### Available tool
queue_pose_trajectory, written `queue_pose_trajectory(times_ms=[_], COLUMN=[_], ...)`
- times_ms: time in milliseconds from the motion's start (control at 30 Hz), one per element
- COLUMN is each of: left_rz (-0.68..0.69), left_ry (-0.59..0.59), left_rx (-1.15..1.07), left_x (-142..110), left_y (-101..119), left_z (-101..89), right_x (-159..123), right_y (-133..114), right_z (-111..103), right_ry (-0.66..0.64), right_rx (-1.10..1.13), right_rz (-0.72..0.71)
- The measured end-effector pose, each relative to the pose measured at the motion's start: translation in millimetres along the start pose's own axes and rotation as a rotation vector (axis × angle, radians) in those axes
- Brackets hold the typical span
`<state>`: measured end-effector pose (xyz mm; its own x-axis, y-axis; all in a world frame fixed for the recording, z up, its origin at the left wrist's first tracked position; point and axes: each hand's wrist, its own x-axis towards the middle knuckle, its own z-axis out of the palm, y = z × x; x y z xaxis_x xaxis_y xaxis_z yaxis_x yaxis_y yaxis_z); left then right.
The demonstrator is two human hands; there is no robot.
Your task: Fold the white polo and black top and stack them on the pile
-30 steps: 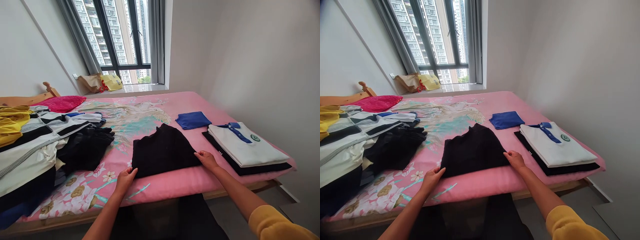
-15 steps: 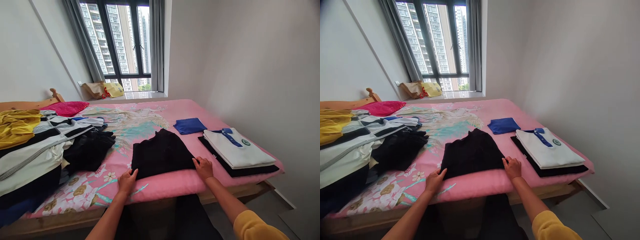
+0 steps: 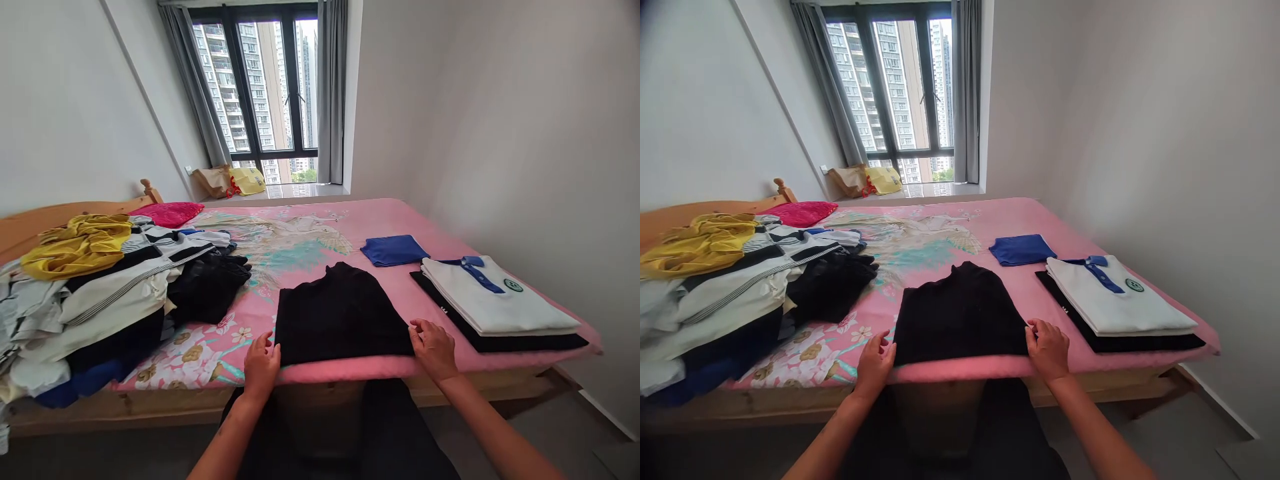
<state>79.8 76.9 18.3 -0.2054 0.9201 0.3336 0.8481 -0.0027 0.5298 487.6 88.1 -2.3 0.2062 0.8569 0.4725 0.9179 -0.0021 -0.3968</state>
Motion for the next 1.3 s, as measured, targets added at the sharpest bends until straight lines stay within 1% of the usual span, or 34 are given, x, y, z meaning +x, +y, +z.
queue_pose_trajectory(times_ms=[33,67,100,133,200,233,300,367,433,467,567,667,700,733,767,833,900,933,1000,1033,1100,1133,1200,1233,1300], left_rz=[0.130,0.268,0.393,0.487,0.585,0.597,0.544,0.436,0.334,0.304,0.268,0.241,0.255,0.298,0.370,0.568,0.753,0.822,0.888,0.876,0.763,0.680,0.550,0.518,0.505], left_ry=[0.028,0.020,-0.015,-0.060,-0.156,-0.201,-0.258,-0.280,-0.284,-0.290,-0.311,-0.275,-0.261,-0.257,-0.268,-0.327,-0.398,-0.430,-0.460,-0.457,-0.428,-0.417,-0.439,-0.463,-0.515], left_rx=[-0.044,-0.082,-0.109,-0.119,-0.083,-0.042,0.071,0.198,0.299,0.334,0.380,0.387,0.374,0.348,0.304,0.180,0.046,-0.007,-0.054,-0.044,0.031,0.078,0.154,0.178,0.203], left_x=[-1,-3,-4,-4,-2,-1,0,-1,-5,-7,-11,-11,-10,-10,-10,-10,-9,-8,-4,0,9,14,23,26,30], left_y=[4,9,16,22,34,39,42,38,30,26,20,28,36,45,57,87,118,132,151,156,154,150,137,131,124], left_z=[1.4,3.7,7.1,11.2,20.6,25.1,32.1,35.6,36.0,35.5,33.5,32.0,31.8,32.1,33.2,38.8,49.9,57.2,73.1,80.8,93.7,98.4,103.9,105.1,105.1], right_x=[0,0,0,-1,-2,-2,-4,-5,-7,-8,-8,-6,-5,-5,-4,-4,-5,-5,-5,-5,-4,-2,2,5,12], right_y=[-10,-22,-35,-47,-69,-77,-83,-76,-64,-57,-48,-51,-53,-55,-57,-60,-60,-60,-58,-57,-56,-56,-60,-65,-77], right_z=[-3,-5,-7,-7,-4,0,12,25,38,42,47,44,42,41,41,41,43,43,44,43,41,39,35,32,29], right_ry=[0.030,0.035,0.020,-0.010,-0.093,-0.137,-0.223,-0.294,-0.343,-0.365,-0.427,-0.446,-0.444,-0.440,-0.436,-0.429,-0.434,-0.443,-0.467,-0.477,-0.485,-0.484,-0.486,-0.490,-0.494], right_rx=[0.047,0.107,0.170,0.226,0.290,0.295,0.258,0.150,0.009,-0.053,-0.157,-0.189,-0.193,-0.197,-0.201,-0.208,-0.215,-0.216,-0.210,-0.202,-0.182,-0.172,-0.159,-0.152,-0.125], right_rz=[-0.077,-0.152,-0.219,-0.270,-0.322,-0.328,-0.323,-0.286,-0.231,-0.206,-0.166,-0.158,-0.158,-0.156,-0.151,-0.138,-0.131,-0.130,-0.132,-0.132,-0.131,-0.129,-0.113,-0.101,-0.098])
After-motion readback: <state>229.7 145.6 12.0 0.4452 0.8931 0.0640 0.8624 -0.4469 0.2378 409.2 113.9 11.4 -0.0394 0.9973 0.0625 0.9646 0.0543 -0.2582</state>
